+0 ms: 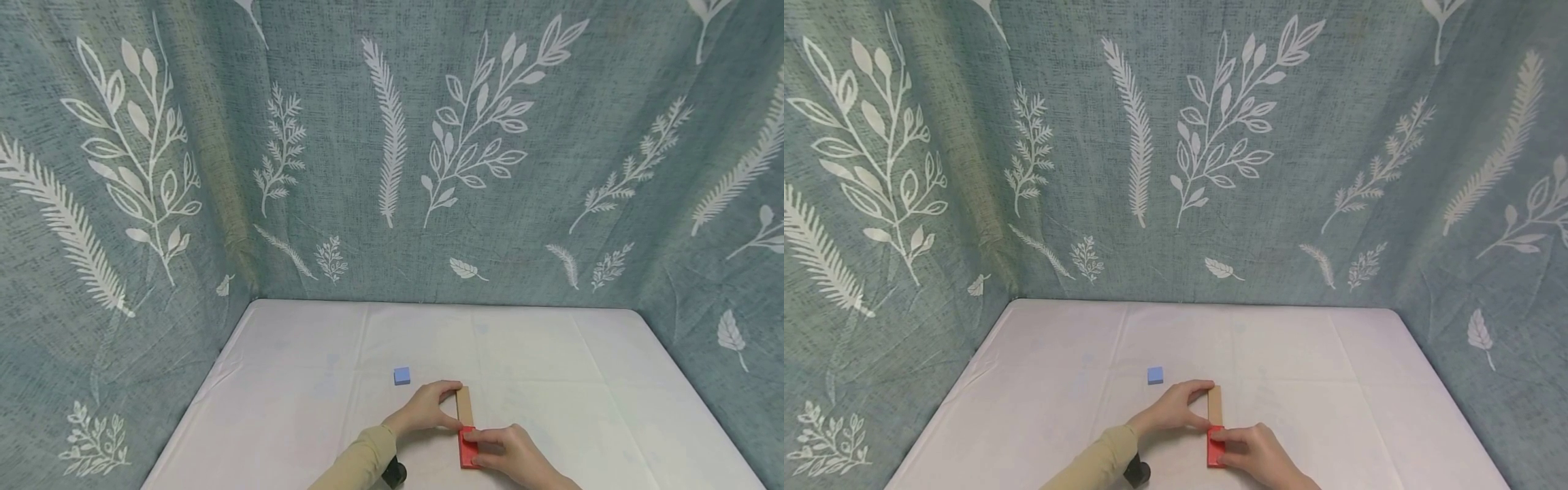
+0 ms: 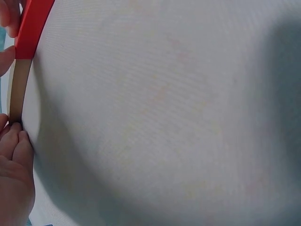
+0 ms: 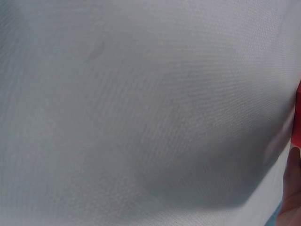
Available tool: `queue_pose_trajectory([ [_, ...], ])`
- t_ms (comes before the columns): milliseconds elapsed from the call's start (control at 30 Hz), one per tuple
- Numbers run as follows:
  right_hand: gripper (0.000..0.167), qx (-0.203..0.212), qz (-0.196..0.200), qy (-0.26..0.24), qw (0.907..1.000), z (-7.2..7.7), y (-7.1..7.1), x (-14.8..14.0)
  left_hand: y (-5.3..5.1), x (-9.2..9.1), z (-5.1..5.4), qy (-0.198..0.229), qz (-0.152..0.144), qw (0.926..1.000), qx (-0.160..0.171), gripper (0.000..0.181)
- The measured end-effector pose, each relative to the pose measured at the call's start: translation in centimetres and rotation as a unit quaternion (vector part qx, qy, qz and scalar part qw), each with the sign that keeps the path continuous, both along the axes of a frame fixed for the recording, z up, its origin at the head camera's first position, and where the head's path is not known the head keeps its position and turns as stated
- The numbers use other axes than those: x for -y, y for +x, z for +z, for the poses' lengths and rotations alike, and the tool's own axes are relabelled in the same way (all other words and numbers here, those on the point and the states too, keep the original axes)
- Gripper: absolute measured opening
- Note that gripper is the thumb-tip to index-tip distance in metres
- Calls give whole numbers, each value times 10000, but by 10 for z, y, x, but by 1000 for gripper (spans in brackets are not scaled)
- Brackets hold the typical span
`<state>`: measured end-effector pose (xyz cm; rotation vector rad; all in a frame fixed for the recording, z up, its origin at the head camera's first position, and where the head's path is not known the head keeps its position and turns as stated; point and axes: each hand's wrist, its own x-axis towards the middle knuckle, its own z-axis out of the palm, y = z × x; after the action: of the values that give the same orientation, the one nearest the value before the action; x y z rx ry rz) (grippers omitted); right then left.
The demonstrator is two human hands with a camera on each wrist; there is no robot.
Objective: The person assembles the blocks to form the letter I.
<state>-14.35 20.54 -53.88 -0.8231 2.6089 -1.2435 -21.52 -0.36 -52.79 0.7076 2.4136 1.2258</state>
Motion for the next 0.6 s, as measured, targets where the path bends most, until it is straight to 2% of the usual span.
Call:
queue_pose_trajectory([
  [400,40,170,-28,91,9998,5,-1,2,1,0,3,-80,1,9999,74,69],
  [600,38,283,-77,-115,9995,7,-2,4,1,1,2,-85,-14,9999,90,69],
])
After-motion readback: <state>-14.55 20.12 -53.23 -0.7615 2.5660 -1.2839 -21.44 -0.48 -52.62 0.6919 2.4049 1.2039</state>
